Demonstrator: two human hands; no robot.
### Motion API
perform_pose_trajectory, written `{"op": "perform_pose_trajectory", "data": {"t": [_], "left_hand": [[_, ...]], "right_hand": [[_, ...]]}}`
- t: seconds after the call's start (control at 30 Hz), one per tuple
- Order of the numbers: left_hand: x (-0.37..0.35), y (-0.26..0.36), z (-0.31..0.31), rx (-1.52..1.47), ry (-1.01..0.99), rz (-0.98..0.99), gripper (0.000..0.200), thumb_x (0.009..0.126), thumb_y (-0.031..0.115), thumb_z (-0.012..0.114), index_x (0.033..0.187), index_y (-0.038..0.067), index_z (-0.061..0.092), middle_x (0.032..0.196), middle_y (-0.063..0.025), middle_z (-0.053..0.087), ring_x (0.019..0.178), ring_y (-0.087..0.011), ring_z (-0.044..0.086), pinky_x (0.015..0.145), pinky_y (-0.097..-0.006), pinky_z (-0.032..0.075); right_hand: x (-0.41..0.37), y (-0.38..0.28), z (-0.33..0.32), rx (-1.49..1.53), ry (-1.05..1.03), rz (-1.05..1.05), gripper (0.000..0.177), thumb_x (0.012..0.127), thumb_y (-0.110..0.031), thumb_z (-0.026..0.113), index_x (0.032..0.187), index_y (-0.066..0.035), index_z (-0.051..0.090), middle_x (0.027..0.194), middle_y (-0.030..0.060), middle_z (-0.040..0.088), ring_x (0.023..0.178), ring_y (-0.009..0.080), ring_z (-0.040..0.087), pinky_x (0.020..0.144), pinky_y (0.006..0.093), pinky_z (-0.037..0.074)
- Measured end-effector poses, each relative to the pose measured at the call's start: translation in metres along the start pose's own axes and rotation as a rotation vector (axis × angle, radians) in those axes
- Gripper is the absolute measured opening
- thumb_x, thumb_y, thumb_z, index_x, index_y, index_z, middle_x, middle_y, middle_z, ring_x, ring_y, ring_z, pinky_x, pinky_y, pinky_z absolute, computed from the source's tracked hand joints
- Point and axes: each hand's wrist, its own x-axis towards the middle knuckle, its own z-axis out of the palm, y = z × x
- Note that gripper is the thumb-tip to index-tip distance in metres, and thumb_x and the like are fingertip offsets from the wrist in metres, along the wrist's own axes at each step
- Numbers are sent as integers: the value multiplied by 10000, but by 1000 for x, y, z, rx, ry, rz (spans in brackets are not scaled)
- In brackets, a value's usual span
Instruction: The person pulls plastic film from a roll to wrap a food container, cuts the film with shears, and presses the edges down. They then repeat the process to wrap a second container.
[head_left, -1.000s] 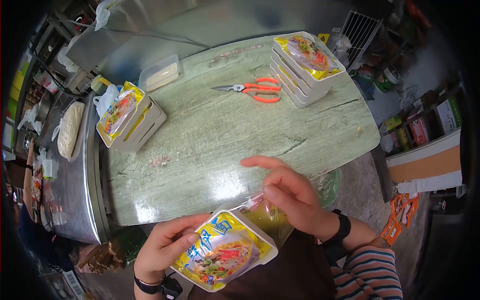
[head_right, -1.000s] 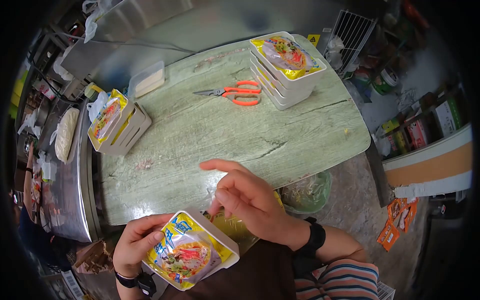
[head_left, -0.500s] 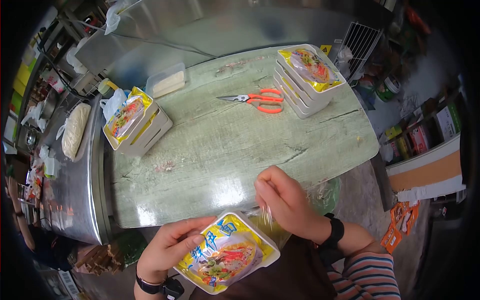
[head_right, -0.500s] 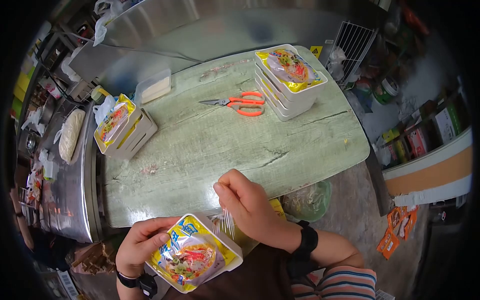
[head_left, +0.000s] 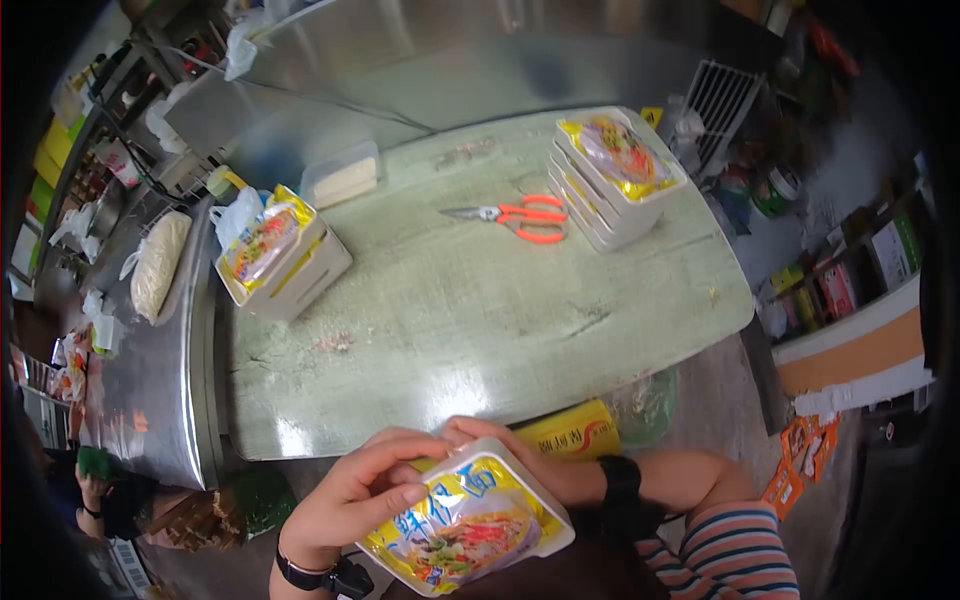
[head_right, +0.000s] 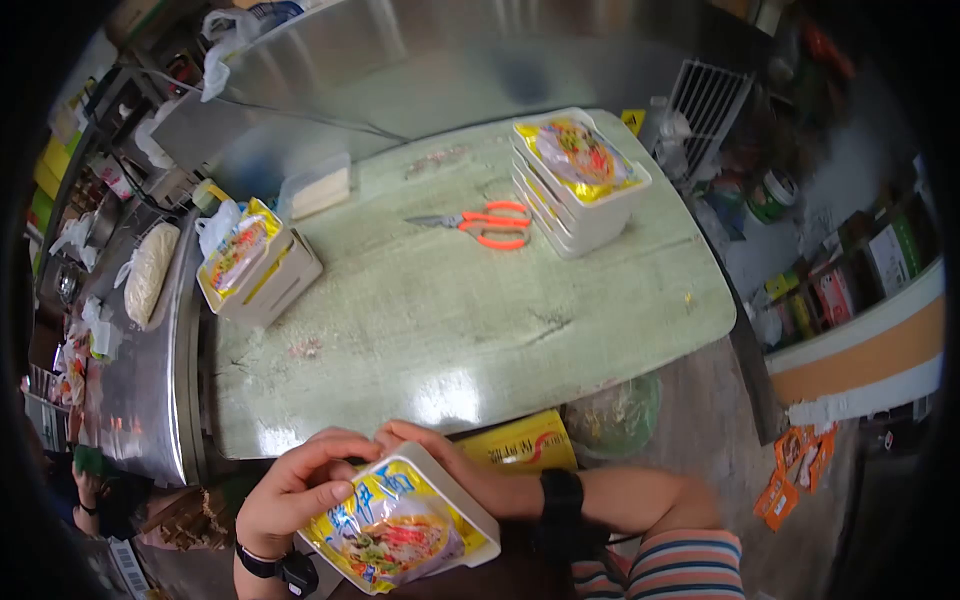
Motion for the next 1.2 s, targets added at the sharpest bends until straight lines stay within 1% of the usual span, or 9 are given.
{"op": "perform_pose_trajectory", "data": {"t": [0.1, 0.17, 0.27, 0.33, 0.43, 0.63, 1.0, 1.1, 1.2], "left_hand": [[5, 7, 9, -88, 90, -57, 599, 913, 146, 570, 1419, -13, 292, 1380, -169, 408, 1205, -184, 474, 982, -311, 396], [13, 3, -1, 173, 61, 74, 696, 949, 249, 523, 1469, -2, 134, 1422, -171, 345, 1289, -226, 381, 1043, -351, 326], [29, 10, -5, 321, -309, 108, 700, 990, 399, 391, 1479, -9, 100, 1498, -176, 227, 1381, -281, 243, 1125, -375, 172], [36, 11, -5, 308, -319, 115, 686, 998, 402, 377, 1472, -15, 107, 1481, -194, 247, 1376, -282, 257, 1119, -367, 199], [49, 6, -4, 299, -297, 187, 669, 1011, 417, 337, 1462, -31, 129, 1455, -209, 293, 1375, -281, 264, 1112, -358, 229], [61, 18, -2, 160, -561, 62, 550, 1017, 283, 392, 1478, 44, 212, 1437, -122, 376, 1291, -194, 387, 1058, -305, 307], [55, 6, 0, -8, -491, -31, 538, 999, 237, 458, 1464, 51, 264, 1394, -89, 435, 1244, -146, 424, 1021, -267, 362], [47, 7, -1, -21, -478, -53, 533, 1000, 241, 456, 1464, 57, 269, 1380, -78, 451, 1233, -133, 435, 1015, -257, 367], [45, -8, -8, -20, -431, 35, 527, 1004, 269, 448, 1453, 42, 291, 1380, -78, 450, 1225, -126, 439, 1027, -267, 355]], "right_hand": [[6, 2, 2, 105, -9, 39, 201, 1012, -287, 420, 977, -93, 459, 896, -34, 412, 869, 42, 418, 779, 219, 374], [6, 5, 0, 122, -11, 15, 175, 998, -250, 459, 899, -107, 464, 814, -32, 413, 779, 45, 432, 711, 230, 392], [9, 9, -2, 366, 28, 129, 190, 997, -270, 440, 1007, -101, 527, 887, -4, 528, 825, 86, 522, 735, 254, 441], [13, 39, -11, 668, 85, 319, 256, 1005, -299, 448, 1062, -87, 579, 930, 15, 628, 814, 86, 591, 739, 241, 481], [5, 38, -10, 649, 0, 396, 251, 1002, -292, 449, 1079, -83, 565, 944, 19, 623, 838, 91, 587, 755, 245, 476], [1, 23, -15, 451, -11, 349, 249, 996, -278, 450, 1112, -75, 535, 972, 26, 615, 886, 102, 578, 789, 253, 466], [3, 24, -21, -27, 0, 248, 271, 985, -253, 452, 1174, -61, 480, 1023, 38, 599, 974, 122, 563, 850, 268, 449], [2, 15, -27, -378, 9, 168, 282, 982, -246, 452, 1190, -57, 466, 1037, 42, 594, 998, 127, 559, 867, 272, 445], [-7, -15, -46, -1091, -35, -80, 294, 980, -240, 453, 1207, -53, 451, 1051, 45, 590, 1022, 133, 554, 884, 276, 440]]}}
